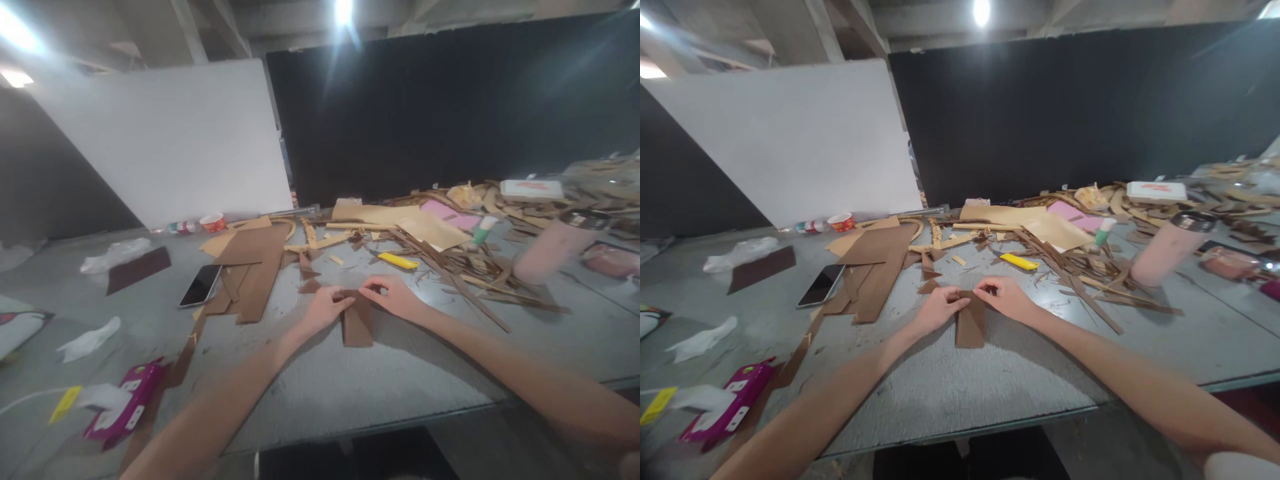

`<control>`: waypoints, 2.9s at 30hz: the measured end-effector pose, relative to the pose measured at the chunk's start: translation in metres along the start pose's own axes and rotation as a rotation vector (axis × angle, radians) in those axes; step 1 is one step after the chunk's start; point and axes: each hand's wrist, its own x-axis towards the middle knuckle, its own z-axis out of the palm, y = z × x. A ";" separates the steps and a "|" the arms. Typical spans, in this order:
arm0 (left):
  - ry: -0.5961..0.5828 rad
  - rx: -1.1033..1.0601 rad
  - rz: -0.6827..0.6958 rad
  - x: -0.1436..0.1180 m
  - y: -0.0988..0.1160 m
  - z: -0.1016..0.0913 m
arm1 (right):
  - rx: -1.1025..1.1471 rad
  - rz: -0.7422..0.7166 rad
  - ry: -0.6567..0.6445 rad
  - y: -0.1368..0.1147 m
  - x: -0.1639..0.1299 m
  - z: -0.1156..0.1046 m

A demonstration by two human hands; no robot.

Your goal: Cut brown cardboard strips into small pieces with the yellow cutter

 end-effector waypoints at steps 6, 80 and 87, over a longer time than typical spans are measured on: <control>0.033 -0.115 -0.031 0.000 0.006 0.001 | -0.038 0.012 0.012 0.006 0.001 0.001; 0.180 -0.018 -0.108 0.003 -0.002 -0.009 | 0.068 0.059 0.086 0.025 0.005 -0.005; 0.147 -0.034 -0.110 0.003 -0.001 -0.008 | 0.058 0.053 0.060 0.025 0.006 -0.010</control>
